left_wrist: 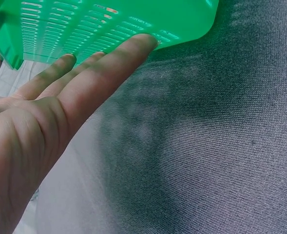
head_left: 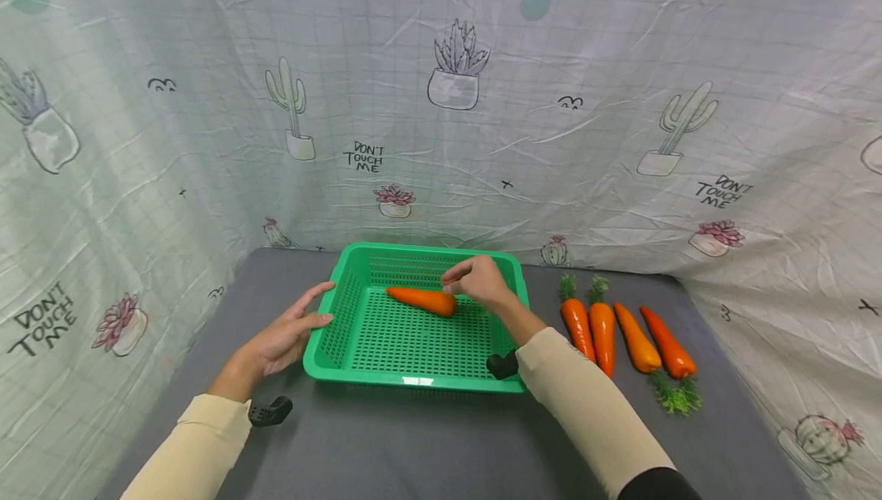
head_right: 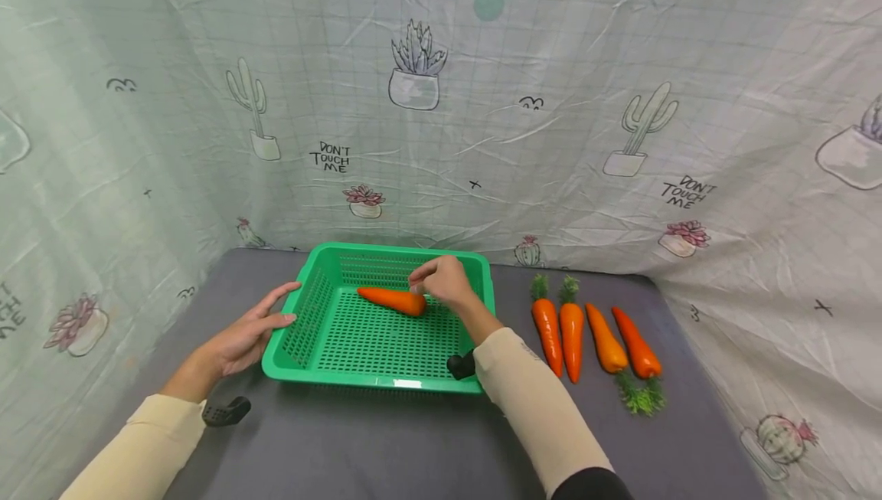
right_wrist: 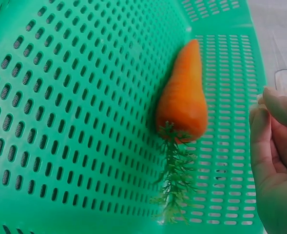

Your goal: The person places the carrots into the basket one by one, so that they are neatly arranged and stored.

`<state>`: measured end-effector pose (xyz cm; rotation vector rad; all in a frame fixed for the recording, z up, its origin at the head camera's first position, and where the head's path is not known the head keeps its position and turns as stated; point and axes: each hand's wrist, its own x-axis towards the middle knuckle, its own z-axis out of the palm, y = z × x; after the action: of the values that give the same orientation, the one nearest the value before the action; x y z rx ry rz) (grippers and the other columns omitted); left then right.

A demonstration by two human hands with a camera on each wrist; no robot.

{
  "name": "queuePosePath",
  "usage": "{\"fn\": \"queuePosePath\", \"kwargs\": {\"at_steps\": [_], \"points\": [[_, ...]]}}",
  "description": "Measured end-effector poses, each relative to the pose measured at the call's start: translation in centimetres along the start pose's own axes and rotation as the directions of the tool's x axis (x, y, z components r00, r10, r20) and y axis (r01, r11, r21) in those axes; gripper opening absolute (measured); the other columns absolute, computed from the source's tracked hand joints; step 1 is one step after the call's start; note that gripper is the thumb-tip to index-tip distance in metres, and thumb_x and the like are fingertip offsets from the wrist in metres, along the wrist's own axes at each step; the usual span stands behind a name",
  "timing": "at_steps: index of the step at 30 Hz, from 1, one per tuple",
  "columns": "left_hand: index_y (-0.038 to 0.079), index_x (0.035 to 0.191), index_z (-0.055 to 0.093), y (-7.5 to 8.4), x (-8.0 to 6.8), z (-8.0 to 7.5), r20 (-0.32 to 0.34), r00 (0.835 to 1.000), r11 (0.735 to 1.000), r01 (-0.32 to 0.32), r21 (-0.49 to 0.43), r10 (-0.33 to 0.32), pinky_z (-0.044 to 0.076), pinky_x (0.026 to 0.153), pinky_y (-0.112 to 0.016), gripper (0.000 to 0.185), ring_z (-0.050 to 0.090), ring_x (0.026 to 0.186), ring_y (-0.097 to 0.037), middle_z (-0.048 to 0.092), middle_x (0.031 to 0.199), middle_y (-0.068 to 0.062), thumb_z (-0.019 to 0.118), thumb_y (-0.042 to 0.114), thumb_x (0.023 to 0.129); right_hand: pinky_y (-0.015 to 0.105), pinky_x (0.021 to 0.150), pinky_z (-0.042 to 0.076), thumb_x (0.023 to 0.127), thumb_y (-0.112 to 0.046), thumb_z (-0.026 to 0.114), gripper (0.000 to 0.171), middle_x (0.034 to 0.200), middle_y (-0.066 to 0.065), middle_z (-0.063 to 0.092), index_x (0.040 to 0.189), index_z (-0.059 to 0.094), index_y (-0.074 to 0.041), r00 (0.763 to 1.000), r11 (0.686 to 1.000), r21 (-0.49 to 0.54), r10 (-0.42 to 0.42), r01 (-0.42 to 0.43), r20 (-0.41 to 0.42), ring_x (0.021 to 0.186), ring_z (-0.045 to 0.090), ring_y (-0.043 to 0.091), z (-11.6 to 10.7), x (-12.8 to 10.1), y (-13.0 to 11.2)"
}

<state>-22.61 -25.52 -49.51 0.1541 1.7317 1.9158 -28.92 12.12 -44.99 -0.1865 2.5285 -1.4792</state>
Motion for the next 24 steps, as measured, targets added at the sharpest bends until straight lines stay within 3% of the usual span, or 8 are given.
{"fn": "queuePosePath", "kwargs": {"at_steps": [9,24], "points": [[0.041,0.165,0.010,0.0,0.0,-0.1,0.015,1.000,1.000,-0.008,-0.016,0.008,0.059,0.095,-0.050,0.072,0.068,0.122,-0.026,0.048,0.148,-0.011,0.052,0.019,0.110,0.055,0.102,0.055,0.087,-0.002,0.081,0.023,0.111,0.014,0.079,0.110,0.081,-0.003,0.999,0.996,0.080,0.036,-0.035,-0.008,0.101,0.074,0.027,-1.2,-0.8,-0.6],[0.043,0.165,0.009,0.1,0.0,0.0,0.021,1.000,1.000,0.001,-0.006,-0.001,0.059,0.095,-0.050,0.072,0.068,0.122,-0.026,0.046,0.151,-0.016,0.051,0.021,0.111,0.056,0.107,0.052,0.088,-0.002,0.080,0.024,0.114,0.015,0.079,0.113,0.079,0.000,0.999,0.993,0.110,0.032,-0.031,-0.013,0.101,0.074,0.028,-2.8,-1.3,-0.6]]}}
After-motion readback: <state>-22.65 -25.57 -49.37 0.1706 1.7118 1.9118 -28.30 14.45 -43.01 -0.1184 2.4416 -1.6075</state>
